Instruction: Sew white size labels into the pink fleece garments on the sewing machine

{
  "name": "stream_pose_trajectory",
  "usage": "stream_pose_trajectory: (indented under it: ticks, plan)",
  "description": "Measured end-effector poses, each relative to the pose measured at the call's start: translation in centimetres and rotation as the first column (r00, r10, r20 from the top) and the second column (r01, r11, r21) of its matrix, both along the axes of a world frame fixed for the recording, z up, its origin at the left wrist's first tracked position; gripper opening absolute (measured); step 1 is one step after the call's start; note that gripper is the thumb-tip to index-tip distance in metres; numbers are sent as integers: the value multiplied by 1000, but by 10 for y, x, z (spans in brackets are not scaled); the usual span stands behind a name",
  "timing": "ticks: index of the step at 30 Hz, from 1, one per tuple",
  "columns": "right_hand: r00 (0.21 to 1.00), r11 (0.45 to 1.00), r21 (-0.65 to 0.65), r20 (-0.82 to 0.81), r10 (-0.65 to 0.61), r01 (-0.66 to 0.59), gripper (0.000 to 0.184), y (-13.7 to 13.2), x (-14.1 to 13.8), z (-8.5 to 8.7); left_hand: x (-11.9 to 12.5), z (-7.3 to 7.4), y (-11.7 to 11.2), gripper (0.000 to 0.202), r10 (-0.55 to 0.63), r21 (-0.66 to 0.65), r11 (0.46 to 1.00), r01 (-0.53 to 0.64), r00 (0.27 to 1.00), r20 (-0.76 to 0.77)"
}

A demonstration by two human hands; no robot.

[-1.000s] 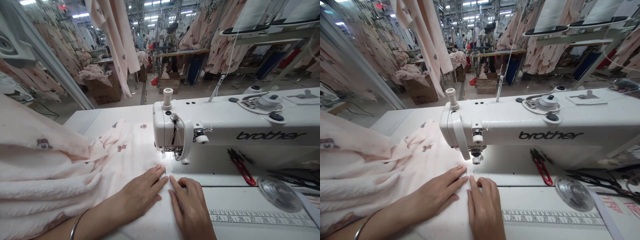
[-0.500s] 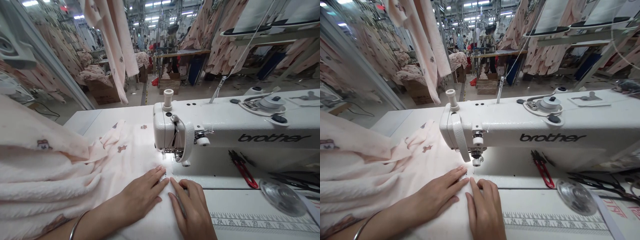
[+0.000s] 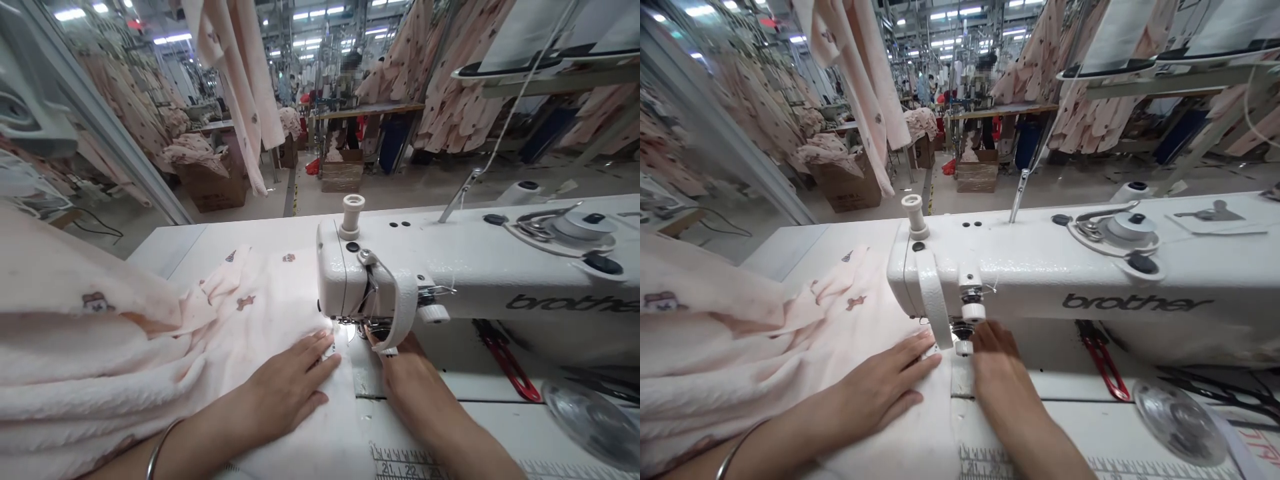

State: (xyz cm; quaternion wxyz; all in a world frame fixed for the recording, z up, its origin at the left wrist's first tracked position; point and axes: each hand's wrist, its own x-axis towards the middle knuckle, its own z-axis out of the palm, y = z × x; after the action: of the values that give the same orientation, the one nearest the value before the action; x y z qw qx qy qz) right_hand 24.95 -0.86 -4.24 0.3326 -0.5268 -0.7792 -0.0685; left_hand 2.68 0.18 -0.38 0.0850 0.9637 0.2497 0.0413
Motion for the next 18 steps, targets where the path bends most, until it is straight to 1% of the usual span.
stream_pose_trajectory:
  ticks: [2, 5, 9, 13, 18]
  plan:
    - [997, 999, -33, 71, 27, -24, 53, -23, -5, -3, -1, 0, 2, 45, 9, -39, 999, -10, 1000, -12]
    - [988, 997, -75, 146, 42, -32, 56, -43, -14, -10, -3, -2, 3, 48, 24, -60, 998, -25, 1000, -7]
    - [980, 997, -72, 198, 32, -19, 56, -39, -23, -13, -6, -2, 5, 46, 45, -69, 997, -44, 999, 7]
    - [989, 997, -79, 146, -6, 18, 55, -33, -27, -11, -6, -1, 9, 44, 59, -71, 996, -57, 998, 26]
    - [994, 994, -102, 103, -20, 31, 55, -33, -30, -12, -7, -1, 11, 43, 64, -78, 995, -60, 997, 45]
